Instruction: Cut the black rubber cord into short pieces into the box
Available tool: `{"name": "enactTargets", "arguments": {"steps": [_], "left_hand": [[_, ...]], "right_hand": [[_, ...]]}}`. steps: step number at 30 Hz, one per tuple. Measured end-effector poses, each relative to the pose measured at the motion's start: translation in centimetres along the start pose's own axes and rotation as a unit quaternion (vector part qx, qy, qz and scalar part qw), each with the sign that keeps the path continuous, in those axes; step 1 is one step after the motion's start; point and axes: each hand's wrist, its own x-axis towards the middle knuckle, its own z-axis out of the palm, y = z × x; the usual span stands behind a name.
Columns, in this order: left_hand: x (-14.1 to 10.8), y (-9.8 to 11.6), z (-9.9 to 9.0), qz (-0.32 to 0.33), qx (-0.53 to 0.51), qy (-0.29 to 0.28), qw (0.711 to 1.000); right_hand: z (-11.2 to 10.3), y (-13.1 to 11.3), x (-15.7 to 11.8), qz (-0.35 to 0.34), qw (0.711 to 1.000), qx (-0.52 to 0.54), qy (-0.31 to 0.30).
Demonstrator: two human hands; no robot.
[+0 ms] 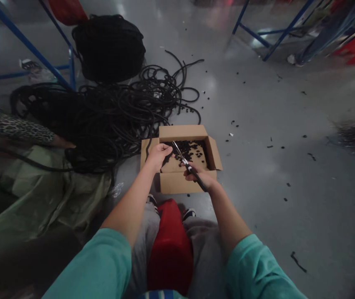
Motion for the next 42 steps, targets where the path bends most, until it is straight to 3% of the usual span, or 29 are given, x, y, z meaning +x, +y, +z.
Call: {"name": "enactTargets", "arguments": {"steps": [6, 13, 18, 24, 32, 36, 42], "left_hand": [[0.4, -0.8, -0.1, 0.036, 0.079, -0.012, 0.996], [-0.4, 0.3, 0.2, 0.068, 0.122, -0.089, 0.986], [-0.5, 0.5, 0.3, 0.084, 0.173, -0.067, 0.979], [-0.4, 0.4, 0.7, 0.115, 0.234, -0.035, 0.965], [-0.6, 0.3, 0.9, 0.095, 0.228, -0.048, 0.968], [-0.5, 0.4, 0.7, 0.065, 0.196, -0.048, 0.977], [-0.5, 0.7, 0.4, 0.07, 0.204, -0.049, 0.975]], "right_hand": [[0.3, 0.0, 0.1, 0.0, 1.0, 0.005, 0.008], [0.2, -0.1, 0.2, 0.001, 1.0, 0.0, 0.017], [0.2, 0.1, 0.3, 0.008, 1.0, 0.006, 0.016], [0.3, 0.3, 0.6, -0.033, 0.999, 0.003, 0.004], [0.6, 0.3, 0.6, -0.052, 0.998, 0.009, 0.016], [0.6, 0.4, 0.7, -0.041, 0.999, 0.013, 0.026], [0.7, 0.1, 0.5, -0.014, 0.999, -0.004, 0.045]]}}
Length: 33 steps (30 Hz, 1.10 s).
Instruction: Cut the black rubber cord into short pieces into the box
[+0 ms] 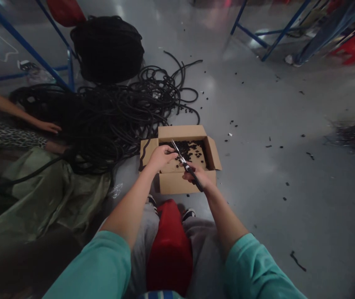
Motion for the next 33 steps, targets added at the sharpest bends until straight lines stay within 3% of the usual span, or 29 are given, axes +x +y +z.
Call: {"name": "enactTargets", "arguments": {"steps": [15, 21, 33], "left_hand": [[-0.2, 0.6, -1.0, -0.017, 0.011, -0.018, 1.0], [-0.2, 0.7, -1.3, -0.038, 0.047, -0.086, 0.994], [-0.3, 1.1, -1.8, -0.037, 0.098, -0.149, 0.983]], "right_hand": [[0.4, 0.1, 0.0, 0.009, 1.0, -0.006, 0.005], [0.2, -0.5, -0.2, -0.014, 0.999, 0.015, -0.041], [0.4, 0.0, 0.0, 0.002, 1.0, -0.014, -0.019]]}}
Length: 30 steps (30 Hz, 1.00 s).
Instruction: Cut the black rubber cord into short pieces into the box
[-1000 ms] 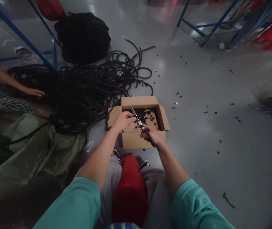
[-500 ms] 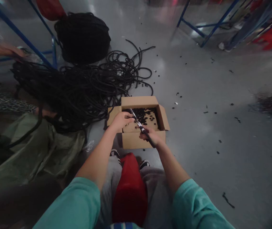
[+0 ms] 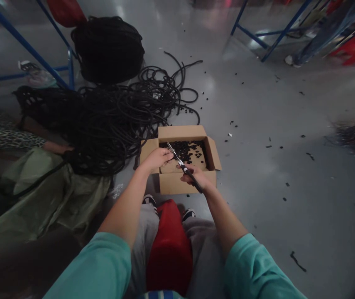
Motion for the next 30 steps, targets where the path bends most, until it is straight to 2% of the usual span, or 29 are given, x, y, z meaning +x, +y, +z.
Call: {"name": "enactTargets", "arguments": {"steps": [4, 8, 12, 15, 18, 23, 26, 30], "left_hand": [[-0.3, 0.5, -0.1, 0.014, 0.026, 0.01, 1.0], [-0.3, 0.6, 0.1, 0.019, -0.001, 0.022, 1.0], [0.1, 0.0, 0.5, 0.011, -0.066, 0.026, 0.997], [0.3, -0.5, 0.6, 0.012, -0.115, 0.066, 0.991], [0.4, -0.7, 0.4, -0.003, -0.186, 0.11, 0.976], [0.3, -0.5, 0.2, -0.019, -0.297, 0.124, 0.947], [0.3, -0.4, 0.4, -0.017, -0.335, 0.119, 0.935], [0.4, -0.5, 0.6, -0.01, -0.324, 0.12, 0.938]], "right_hand": [[-0.1, 0.1, 0.0, 0.011, 1.0, 0.005, 0.003], [0.0, 0.1, -0.2, 0.017, 0.999, 0.027, 0.011], [-0.1, 0.0, -0.2, 0.003, 0.999, 0.046, 0.023], [-0.2, 0.1, -0.2, -0.005, 0.998, 0.063, 0.032], [-0.4, 0.3, 0.0, 0.0, 0.996, 0.071, 0.053], [-0.3, 0.6, 0.1, 0.008, 0.996, 0.05, 0.068], [-0.2, 0.5, 0.0, 0.015, 0.997, 0.041, 0.061], [-0.4, 0.4, 0.0, 0.001, 0.997, 0.081, 0.018]]}}
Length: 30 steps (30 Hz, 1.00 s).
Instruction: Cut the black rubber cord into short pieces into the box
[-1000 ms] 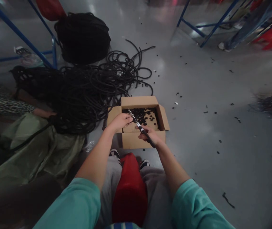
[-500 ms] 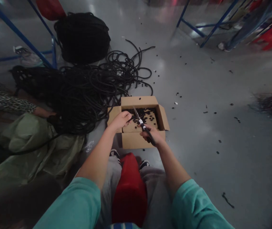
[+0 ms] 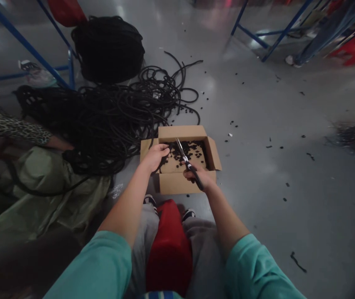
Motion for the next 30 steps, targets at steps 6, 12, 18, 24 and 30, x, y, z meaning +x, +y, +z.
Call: {"name": "enactTargets", "arguments": {"steps": [6, 12, 18, 24, 30], "left_hand": [[0.37, -0.53, -0.24, 0.056, 0.079, 0.001, 0.995], [0.63, -0.96, -0.08, 0.067, 0.174, -0.008, 0.982], [0.4, -0.94, 0.18, 0.055, 0.221, -0.046, 0.973], [0.45, -0.96, 0.04, 0.068, 0.222, -0.046, 0.972], [0.51, -1.06, -0.1, 0.059, 0.26, -0.027, 0.963]], "right_hand": [[-0.72, -0.16, -0.12, -0.003, 0.998, -0.017, -0.053], [-0.38, -0.65, -0.36, 0.019, 0.997, -0.054, -0.05], [-0.3, -0.58, -0.16, 0.007, 0.997, -0.056, -0.047], [-0.35, -0.27, 0.06, 0.006, 0.998, -0.04, -0.041], [0.01, -0.94, -0.42, 0.006, 0.998, -0.059, -0.023]]}}
